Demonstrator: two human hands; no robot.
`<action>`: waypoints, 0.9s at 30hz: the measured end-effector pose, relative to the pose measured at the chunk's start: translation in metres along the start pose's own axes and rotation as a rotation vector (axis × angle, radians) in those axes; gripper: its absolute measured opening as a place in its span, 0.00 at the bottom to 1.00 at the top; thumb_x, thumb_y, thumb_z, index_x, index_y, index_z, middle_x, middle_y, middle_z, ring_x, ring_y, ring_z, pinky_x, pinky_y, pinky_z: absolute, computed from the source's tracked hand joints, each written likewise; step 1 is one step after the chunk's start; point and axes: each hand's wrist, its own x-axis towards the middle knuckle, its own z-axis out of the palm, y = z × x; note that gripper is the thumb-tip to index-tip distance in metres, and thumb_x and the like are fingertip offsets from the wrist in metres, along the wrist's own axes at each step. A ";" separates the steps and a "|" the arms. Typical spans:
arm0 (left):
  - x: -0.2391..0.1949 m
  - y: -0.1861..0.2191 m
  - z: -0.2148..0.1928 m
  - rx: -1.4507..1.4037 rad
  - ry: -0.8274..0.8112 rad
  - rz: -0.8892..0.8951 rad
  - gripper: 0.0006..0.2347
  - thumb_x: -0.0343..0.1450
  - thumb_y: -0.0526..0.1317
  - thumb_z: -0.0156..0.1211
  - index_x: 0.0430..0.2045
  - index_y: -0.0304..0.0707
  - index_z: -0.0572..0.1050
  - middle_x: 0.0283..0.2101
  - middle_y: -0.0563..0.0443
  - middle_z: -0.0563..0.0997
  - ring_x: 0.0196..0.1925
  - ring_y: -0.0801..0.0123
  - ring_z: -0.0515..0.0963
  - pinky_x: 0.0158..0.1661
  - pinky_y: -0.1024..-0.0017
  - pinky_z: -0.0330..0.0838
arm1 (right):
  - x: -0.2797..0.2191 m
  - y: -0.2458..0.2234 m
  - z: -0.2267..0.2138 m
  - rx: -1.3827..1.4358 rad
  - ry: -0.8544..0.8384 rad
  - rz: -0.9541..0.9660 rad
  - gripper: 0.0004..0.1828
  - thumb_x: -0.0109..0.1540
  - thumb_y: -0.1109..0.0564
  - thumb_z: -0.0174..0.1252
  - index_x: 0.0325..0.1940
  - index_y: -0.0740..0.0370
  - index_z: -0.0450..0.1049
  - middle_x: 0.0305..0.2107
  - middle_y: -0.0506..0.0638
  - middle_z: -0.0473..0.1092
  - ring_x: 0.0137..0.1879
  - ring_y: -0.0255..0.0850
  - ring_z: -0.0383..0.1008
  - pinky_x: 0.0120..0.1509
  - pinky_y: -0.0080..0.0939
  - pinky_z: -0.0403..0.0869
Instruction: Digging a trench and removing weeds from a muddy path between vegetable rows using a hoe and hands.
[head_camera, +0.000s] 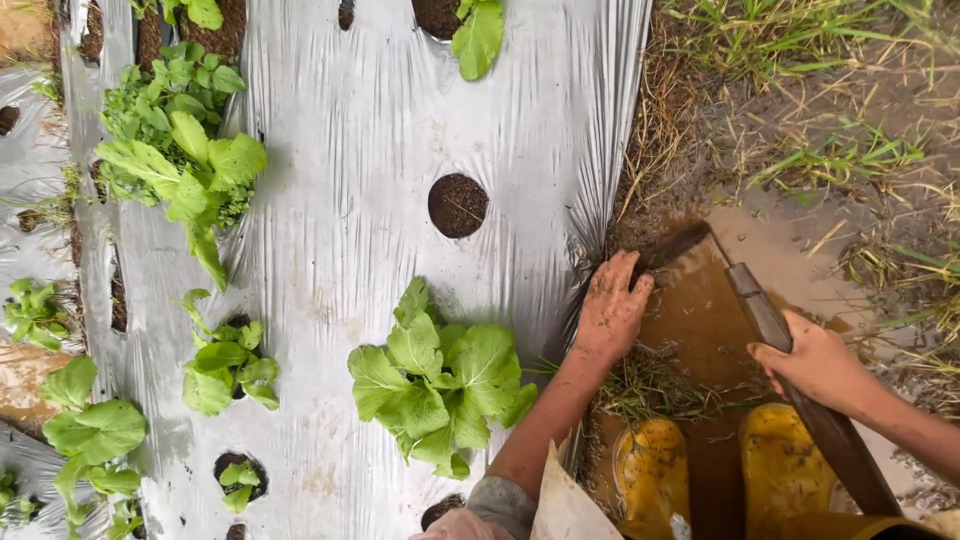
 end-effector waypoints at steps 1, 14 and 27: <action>-0.008 0.000 0.006 -0.034 -0.052 -0.029 0.13 0.74 0.29 0.54 0.54 0.31 0.69 0.72 0.36 0.63 0.73 0.37 0.64 0.63 0.42 0.66 | -0.002 -0.001 -0.002 0.061 0.023 0.010 0.33 0.63 0.56 0.53 0.70 0.57 0.49 0.19 0.59 0.74 0.24 0.47 0.73 0.32 0.42 0.73; -0.106 0.005 0.065 -0.016 -0.368 0.108 0.25 0.60 0.26 0.59 0.55 0.35 0.72 0.59 0.39 0.74 0.59 0.42 0.77 0.31 0.57 0.77 | -0.008 0.010 0.013 0.193 -0.019 0.012 0.31 0.64 0.64 0.54 0.70 0.54 0.54 0.21 0.61 0.71 0.23 0.49 0.69 0.27 0.43 0.73; -0.103 0.017 0.056 -0.133 -0.515 -0.110 0.19 0.77 0.59 0.45 0.38 0.42 0.71 0.33 0.54 0.71 0.38 0.67 0.74 0.38 0.70 0.68 | -0.022 0.014 0.020 0.072 -0.071 0.055 0.36 0.64 0.63 0.55 0.72 0.53 0.47 0.18 0.59 0.69 0.20 0.44 0.66 0.21 0.36 0.69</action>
